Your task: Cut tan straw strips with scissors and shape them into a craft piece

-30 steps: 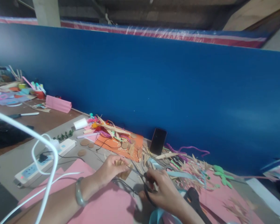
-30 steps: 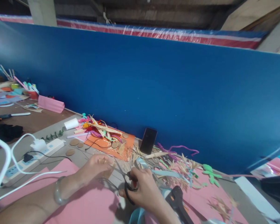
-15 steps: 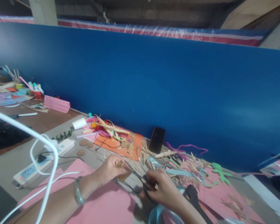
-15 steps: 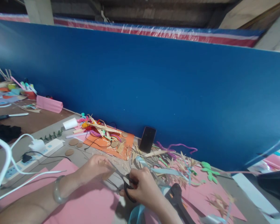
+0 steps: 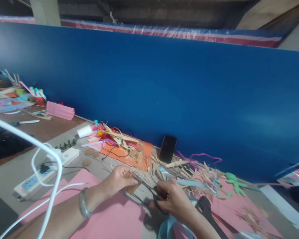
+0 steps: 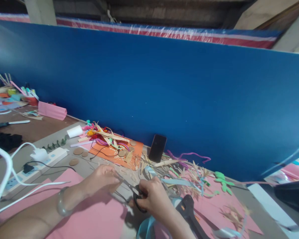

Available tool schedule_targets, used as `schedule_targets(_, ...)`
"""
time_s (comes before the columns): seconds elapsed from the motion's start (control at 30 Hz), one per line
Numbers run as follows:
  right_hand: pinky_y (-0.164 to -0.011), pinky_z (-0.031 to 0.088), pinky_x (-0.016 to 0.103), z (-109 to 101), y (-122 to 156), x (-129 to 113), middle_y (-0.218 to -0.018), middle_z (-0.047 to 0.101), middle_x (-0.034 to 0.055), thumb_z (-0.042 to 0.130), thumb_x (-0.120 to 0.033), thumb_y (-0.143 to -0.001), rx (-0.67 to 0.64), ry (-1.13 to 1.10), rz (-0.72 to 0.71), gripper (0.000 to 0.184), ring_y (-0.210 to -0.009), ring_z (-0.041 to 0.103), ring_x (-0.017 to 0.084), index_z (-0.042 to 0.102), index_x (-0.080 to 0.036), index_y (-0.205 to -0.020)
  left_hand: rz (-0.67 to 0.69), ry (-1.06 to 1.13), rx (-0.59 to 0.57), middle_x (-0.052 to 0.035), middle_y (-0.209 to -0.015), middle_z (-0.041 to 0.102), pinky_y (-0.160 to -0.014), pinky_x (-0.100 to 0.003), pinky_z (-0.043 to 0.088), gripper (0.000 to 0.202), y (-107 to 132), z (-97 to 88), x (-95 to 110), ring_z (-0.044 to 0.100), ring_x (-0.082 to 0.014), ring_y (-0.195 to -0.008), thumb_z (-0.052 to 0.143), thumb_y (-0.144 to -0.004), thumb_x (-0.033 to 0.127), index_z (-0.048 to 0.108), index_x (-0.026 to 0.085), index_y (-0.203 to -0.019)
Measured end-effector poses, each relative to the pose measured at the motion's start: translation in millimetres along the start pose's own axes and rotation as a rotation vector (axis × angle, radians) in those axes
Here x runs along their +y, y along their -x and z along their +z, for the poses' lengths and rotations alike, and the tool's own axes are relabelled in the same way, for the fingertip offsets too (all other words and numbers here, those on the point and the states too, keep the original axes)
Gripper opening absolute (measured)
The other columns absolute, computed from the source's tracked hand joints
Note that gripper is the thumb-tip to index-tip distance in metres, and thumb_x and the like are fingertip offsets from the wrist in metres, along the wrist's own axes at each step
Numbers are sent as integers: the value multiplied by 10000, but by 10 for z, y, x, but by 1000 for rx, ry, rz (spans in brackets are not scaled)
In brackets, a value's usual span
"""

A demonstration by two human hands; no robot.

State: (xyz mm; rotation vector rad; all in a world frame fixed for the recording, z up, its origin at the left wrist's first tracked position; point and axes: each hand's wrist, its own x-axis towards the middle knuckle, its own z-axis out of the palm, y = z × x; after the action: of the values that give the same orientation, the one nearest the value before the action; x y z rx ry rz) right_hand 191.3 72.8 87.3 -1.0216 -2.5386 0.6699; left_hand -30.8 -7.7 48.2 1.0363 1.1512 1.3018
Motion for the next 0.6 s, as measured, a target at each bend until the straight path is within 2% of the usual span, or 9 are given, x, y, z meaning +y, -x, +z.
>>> schedule_targets(0.27, -567, 264, 255, 33, -38, 34, -489, 422, -34, 771, -300, -567, -17, -16, 71, 376, -644, 406, 176, 419, -206, -473, -94, 85, 63, -13, -623, 649, -512, -227, 408, 343, -15, 25, -30, 588, -139, -565, 814, -589, 367, 655, 128, -776)
schedule_targets(0.37, -527, 256, 243, 77, -52, 36, -475, 380, -59, 746, -325, -609, 17, -277, 153, 400, -562, 372, 138, 379, -210, -501, -80, 74, 51, -5, -575, 629, -490, -221, 385, 335, -4, 63, -3, 555, -123, -524, 799, -603, 404, 658, 128, -730)
schedule_targets(0.47, -518, 325, 236, 170, -36, -38, -516, 477, -63, 751, -347, -622, -1, -626, 210, 343, -518, 422, 119, 438, -210, -590, -82, 88, 45, 0, -543, 615, -475, -220, 375, 331, -1, 120, -41, 534, -115, -492, 789, -618, 414, 644, 131, -709)
schedule_targets(0.53, -561, 393, 248, 255, -5, -126, -606, 582, -36, 792, -308, -580, -51, -724, 193, 323, -565, 506, 137, 500, -202, -666, -67, 109, 36, -9, -556, 625, -484, -221, 390, 325, -1, 161, -110, 552, -123, -506, 786, -628, 406, 638, 132, -723)
schedule_targets(0.6, -584, 421, 251, 340, 30, -211, -648, 614, -23, 806, -268, -566, -65, -749, 167, 321, -593, 535, 144, 520, -197, -693, -62, 132, 15, -29, -595, 649, -497, -226, 409, 315, 6, 198, -179, 584, -141, -541, 778, -643, 397, 640, 131, -741)
